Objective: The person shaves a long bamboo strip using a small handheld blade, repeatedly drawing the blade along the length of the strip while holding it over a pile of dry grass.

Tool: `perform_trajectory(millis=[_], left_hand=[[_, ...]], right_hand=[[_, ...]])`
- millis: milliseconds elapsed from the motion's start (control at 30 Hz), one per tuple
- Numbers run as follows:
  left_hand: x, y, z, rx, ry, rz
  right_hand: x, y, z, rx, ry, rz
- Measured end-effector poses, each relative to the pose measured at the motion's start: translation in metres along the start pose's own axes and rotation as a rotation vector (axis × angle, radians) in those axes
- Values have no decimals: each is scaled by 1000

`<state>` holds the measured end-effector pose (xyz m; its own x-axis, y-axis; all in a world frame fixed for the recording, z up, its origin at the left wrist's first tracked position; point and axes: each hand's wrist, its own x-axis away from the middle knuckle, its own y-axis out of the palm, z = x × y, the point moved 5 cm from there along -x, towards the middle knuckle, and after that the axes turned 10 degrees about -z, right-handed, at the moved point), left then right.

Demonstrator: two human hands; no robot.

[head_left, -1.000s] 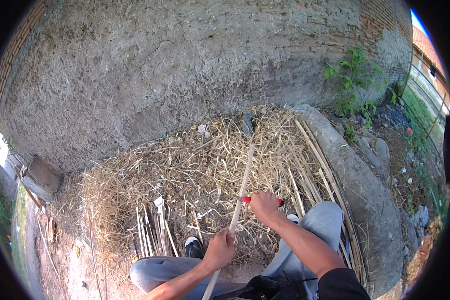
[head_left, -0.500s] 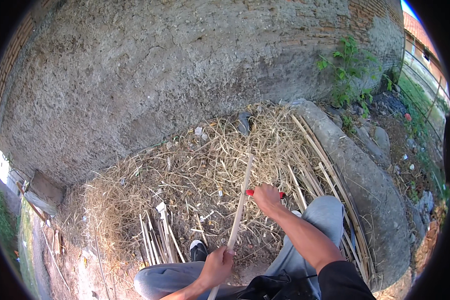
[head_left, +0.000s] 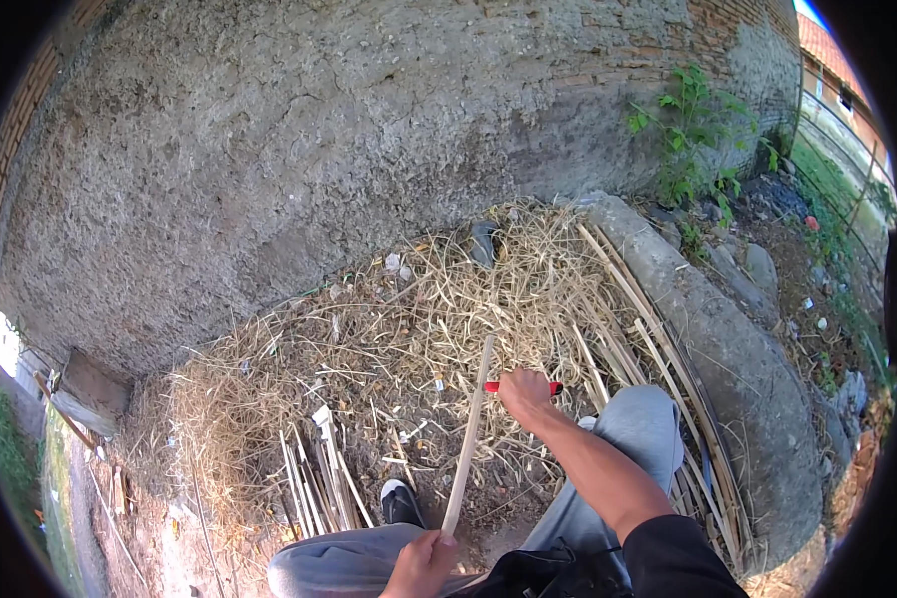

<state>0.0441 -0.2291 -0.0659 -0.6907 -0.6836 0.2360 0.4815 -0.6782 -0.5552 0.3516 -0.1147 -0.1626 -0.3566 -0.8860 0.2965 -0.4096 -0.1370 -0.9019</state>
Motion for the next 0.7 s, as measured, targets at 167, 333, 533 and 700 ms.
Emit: perform_trajectory(millis=[167, 333, 533, 700], left_hand=[[20, -3, 3, 135, -190, -105], [47, -8, -1, 203, -147, -92], [70, -17, 1, 150, -243, -161], [82, -29, -8, 248, -314, -232]], right_hand=[[-4, 1, 1, 35, 49, -93], [-13, 11, 8, 68, 25, -44], [-16, 22, 9, 120, 0, -37], [-28, 32, 16, 141, -22, -16]])
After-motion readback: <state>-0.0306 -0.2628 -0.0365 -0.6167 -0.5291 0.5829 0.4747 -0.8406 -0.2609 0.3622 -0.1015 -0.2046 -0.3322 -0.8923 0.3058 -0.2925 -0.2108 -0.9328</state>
